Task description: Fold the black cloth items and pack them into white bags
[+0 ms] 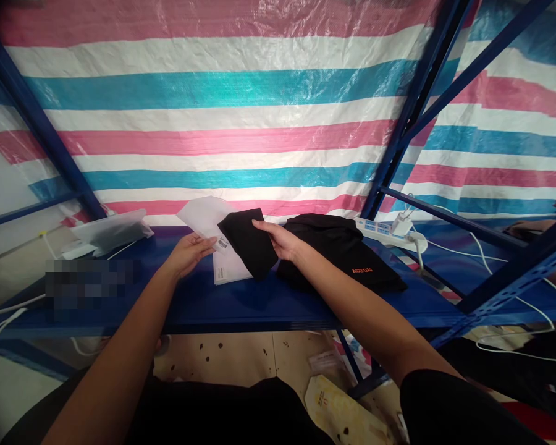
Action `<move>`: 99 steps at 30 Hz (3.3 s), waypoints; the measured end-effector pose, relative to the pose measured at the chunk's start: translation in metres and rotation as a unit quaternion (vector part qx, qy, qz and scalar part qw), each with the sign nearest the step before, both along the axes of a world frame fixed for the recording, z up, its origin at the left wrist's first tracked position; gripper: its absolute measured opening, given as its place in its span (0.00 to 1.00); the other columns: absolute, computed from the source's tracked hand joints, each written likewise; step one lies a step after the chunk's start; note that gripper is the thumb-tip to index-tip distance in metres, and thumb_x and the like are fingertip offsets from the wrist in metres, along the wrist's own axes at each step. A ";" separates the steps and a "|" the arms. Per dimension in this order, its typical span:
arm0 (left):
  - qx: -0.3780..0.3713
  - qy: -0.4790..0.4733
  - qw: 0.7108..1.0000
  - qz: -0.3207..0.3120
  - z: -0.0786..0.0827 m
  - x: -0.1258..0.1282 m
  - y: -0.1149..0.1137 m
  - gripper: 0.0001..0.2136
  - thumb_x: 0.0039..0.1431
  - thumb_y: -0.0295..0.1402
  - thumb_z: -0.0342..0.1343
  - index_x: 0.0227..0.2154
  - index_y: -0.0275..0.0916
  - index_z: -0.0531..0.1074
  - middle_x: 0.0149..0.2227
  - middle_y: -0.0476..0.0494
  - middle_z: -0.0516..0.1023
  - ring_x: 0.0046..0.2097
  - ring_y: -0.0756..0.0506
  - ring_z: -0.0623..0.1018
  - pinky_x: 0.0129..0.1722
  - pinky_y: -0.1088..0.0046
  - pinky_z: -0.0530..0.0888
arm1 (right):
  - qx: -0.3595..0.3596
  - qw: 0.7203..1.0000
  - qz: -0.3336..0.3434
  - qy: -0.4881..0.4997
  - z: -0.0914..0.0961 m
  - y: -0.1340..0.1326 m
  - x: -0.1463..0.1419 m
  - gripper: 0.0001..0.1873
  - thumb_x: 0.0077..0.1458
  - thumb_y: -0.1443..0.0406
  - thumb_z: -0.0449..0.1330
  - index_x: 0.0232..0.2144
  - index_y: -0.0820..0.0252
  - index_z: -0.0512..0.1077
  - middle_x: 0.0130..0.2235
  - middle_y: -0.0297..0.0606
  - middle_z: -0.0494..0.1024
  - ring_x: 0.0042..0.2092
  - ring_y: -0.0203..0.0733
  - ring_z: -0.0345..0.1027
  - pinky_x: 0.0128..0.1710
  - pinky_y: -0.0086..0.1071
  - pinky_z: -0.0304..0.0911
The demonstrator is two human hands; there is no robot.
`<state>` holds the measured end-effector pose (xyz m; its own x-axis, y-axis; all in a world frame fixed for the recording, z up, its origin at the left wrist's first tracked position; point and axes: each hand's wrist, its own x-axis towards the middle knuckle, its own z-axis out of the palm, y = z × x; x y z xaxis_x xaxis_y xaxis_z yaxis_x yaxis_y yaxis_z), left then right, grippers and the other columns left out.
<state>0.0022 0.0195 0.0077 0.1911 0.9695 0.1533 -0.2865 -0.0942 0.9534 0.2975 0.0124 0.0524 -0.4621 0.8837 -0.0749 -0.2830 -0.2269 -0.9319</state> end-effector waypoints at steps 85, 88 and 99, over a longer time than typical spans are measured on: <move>0.124 -0.143 0.970 0.154 0.004 0.018 0.004 0.26 0.63 0.53 0.69 0.54 0.37 0.82 0.58 0.32 0.84 0.60 0.36 0.83 0.58 0.59 0.81 | -0.120 0.984 0.133 0.009 0.018 -0.008 0.004 0.51 0.65 0.27 0.38 0.52 0.63 0.75 0.44 0.58 0.86 0.47 0.62 0.84 0.34 0.41 0.80; 0.113 -0.151 0.970 0.154 0.004 0.014 0.006 0.27 0.63 0.53 0.69 0.55 0.38 0.81 0.60 0.32 0.83 0.61 0.34 0.82 0.59 0.55 0.81 | -0.098 0.991 0.079 0.042 0.011 -0.003 0.001 0.50 0.64 0.26 0.41 0.48 0.63 0.76 0.40 0.54 0.86 0.43 0.54 0.84 0.40 0.39 0.81; 0.188 -0.095 0.977 0.035 0.014 0.062 -0.033 0.32 0.69 0.55 0.62 0.70 0.46 0.70 0.75 0.33 0.65 0.72 0.24 0.71 0.69 0.41 0.74 | 0.039 0.985 -0.129 0.111 0.001 -0.002 -0.023 0.17 0.71 0.57 0.66 0.59 0.52 0.73 0.53 0.41 0.85 0.51 0.47 0.84 0.52 0.41 0.83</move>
<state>0.0646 -0.0135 0.0220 0.0595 0.8473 0.5278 -0.4359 -0.4536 0.7773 0.2749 0.0103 0.0535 -0.2178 0.9730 0.0760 -0.5203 -0.0499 -0.8525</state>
